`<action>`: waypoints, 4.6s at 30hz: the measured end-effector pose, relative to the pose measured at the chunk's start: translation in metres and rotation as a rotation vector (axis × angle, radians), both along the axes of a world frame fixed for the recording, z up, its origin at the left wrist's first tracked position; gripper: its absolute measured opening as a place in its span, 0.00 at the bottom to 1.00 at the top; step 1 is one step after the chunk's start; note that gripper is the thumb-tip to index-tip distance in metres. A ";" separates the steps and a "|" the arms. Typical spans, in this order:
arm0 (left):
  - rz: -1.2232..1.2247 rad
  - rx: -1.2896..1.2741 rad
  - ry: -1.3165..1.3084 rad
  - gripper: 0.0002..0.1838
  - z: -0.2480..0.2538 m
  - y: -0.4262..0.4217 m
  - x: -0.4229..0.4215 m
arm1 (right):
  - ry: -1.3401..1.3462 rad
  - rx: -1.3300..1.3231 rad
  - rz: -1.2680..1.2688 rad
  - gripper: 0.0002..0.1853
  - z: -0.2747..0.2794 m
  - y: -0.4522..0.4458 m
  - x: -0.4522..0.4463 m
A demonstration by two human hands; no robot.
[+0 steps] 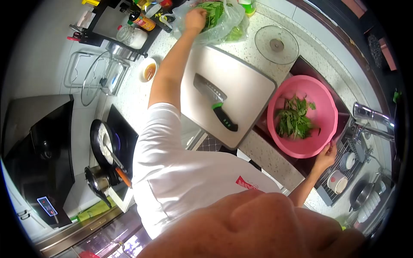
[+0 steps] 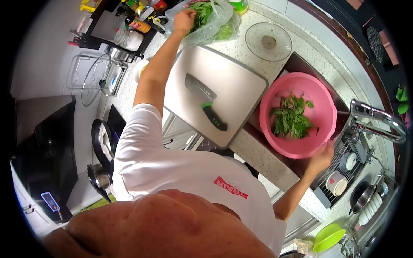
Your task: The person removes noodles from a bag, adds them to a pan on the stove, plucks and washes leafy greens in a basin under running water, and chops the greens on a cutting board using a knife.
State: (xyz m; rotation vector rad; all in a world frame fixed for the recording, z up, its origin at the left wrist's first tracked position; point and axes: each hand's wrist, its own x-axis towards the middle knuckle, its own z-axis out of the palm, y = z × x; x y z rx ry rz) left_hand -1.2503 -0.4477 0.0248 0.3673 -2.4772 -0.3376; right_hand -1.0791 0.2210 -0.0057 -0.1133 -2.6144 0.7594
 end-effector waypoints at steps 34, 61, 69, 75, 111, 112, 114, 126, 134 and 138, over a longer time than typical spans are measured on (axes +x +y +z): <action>-0.822 1.198 -0.374 0.07 0.105 0.190 0.048 | -0.930 -1.781 0.949 0.20 0.071 -0.311 -0.097; -0.885 1.637 -0.502 0.09 0.037 0.255 0.051 | -0.825 -1.428 0.680 0.12 0.064 -0.223 -0.075; -0.893 1.570 -0.516 0.14 0.034 0.266 0.051 | -0.786 -1.510 0.684 0.10 0.049 -0.210 -0.069; -0.723 1.167 -0.571 0.22 0.027 0.267 0.079 | -0.135 -0.755 0.280 0.09 0.020 -0.132 -0.035; -0.067 0.003 -0.250 0.14 -0.002 0.009 0.003 | -0.016 0.163 0.134 0.12 0.005 -0.033 0.009; -0.118 -0.036 -0.150 0.13 0.000 0.000 0.015 | -0.069 0.137 0.110 0.12 0.001 -0.036 0.009; -0.209 -0.096 -0.117 0.13 0.000 -0.014 0.030 | -0.177 0.079 0.065 0.12 0.001 -0.051 0.010; -0.251 -0.214 -0.061 0.16 0.032 -0.006 0.027 | -0.263 -0.021 0.227 0.09 -0.001 -0.100 -0.003; -0.129 -0.141 -0.421 0.11 0.002 0.018 -0.006 | -0.230 -0.058 0.170 0.10 -0.013 -0.090 0.024; -0.288 0.129 -0.106 0.12 0.051 -0.015 0.004 | -0.248 -0.061 0.147 0.09 -0.002 -0.089 0.031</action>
